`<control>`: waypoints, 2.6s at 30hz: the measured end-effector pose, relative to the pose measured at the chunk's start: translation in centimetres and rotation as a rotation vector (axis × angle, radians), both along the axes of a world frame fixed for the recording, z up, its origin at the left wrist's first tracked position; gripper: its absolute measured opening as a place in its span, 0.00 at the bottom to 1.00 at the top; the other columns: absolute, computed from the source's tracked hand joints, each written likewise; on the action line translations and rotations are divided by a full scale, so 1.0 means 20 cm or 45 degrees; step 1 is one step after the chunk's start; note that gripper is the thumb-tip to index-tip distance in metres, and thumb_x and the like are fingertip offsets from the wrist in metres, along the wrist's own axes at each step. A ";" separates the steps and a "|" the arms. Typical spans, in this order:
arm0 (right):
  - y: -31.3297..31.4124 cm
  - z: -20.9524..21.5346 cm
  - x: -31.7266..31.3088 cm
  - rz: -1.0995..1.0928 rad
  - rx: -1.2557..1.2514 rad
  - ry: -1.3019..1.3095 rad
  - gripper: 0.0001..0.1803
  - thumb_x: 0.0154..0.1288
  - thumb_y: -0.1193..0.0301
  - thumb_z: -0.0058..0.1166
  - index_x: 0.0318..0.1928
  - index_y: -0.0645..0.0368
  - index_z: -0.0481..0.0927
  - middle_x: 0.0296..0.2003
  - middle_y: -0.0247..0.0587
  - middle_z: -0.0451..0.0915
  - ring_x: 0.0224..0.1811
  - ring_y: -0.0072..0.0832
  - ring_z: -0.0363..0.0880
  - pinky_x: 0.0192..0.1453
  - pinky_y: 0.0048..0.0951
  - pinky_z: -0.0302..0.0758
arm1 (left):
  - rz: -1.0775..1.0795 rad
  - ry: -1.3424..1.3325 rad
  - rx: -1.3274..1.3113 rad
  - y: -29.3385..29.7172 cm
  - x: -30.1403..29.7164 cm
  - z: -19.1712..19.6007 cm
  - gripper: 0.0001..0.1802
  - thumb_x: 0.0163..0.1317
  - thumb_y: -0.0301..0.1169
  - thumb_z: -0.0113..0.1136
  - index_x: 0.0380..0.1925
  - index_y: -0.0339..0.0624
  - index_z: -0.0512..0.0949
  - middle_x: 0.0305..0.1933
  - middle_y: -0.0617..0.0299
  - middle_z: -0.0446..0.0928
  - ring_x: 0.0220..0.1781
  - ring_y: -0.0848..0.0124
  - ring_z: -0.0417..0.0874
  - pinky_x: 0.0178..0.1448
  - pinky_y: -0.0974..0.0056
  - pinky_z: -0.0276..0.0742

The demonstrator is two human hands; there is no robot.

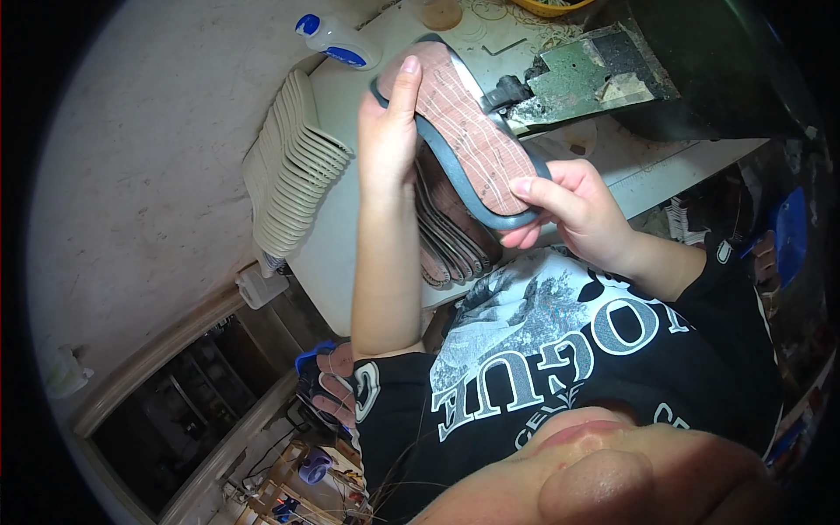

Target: Checking and organizing shoe insoles and components on a workbench.

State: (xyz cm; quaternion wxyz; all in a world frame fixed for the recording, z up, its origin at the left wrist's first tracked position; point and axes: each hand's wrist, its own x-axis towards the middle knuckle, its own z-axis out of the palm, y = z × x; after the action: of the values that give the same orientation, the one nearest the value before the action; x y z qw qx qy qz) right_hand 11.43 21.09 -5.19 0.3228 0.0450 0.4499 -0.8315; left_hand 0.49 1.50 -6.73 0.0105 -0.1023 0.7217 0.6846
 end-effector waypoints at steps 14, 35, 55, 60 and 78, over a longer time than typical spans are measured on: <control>-0.08 0.04 -0.04 -0.152 -0.071 -0.032 0.19 0.72 0.62 0.50 0.45 0.69 0.79 0.39 0.49 0.83 0.37 0.31 0.86 0.41 0.24 0.82 | -1.710 0.430 -1.119 0.01 -0.32 0.37 0.22 0.47 0.48 0.73 0.30 0.43 0.76 0.25 0.66 0.72 0.33 0.72 0.71 0.52 0.61 0.64; -0.05 -0.07 -0.17 -0.163 -0.032 0.004 0.19 0.71 0.62 0.51 0.43 0.70 0.79 0.37 0.49 0.84 0.37 0.29 0.86 0.41 0.24 0.84 | -1.129 -0.304 -1.102 -0.04 0.05 0.34 0.20 0.66 0.43 0.58 0.31 0.32 0.77 0.24 0.65 0.75 0.27 0.80 0.72 0.31 0.71 0.69; 0.25 -0.04 0.01 0.307 0.360 0.265 0.19 0.57 0.67 0.66 0.45 0.66 0.82 0.37 0.41 0.84 0.39 0.21 0.80 0.47 0.24 0.76 | -0.849 -0.590 -0.530 -0.05 0.04 0.30 0.30 0.61 0.57 0.59 0.14 0.42 0.75 0.11 0.66 0.70 0.10 0.81 0.64 0.15 0.75 0.53; 0.10 -0.02 -0.04 0.065 0.294 0.147 0.17 0.61 0.65 0.64 0.43 0.68 0.82 0.38 0.39 0.84 0.38 0.19 0.80 0.45 0.21 0.76 | -0.686 -0.199 -0.803 -0.10 -0.08 0.22 0.30 0.56 0.61 0.60 0.19 0.43 0.77 0.16 0.72 0.66 0.19 0.82 0.60 0.24 0.74 0.54; -0.10 -0.06 0.01 0.080 -0.018 -0.142 0.16 0.65 0.68 0.58 0.44 0.69 0.78 0.33 0.47 0.83 0.34 0.28 0.84 0.39 0.24 0.82 | -0.624 -0.458 -0.162 -0.08 0.08 0.25 0.34 0.47 0.37 0.76 0.48 0.22 0.73 0.44 0.46 0.80 0.46 0.65 0.82 0.53 0.65 0.77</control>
State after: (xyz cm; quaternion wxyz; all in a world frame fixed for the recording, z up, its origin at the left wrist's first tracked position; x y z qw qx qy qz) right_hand 11.55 18.99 -6.44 0.3736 0.0748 0.4265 -0.8203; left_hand 2.10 -0.18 -1.81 0.2963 -0.0454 0.7528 0.5861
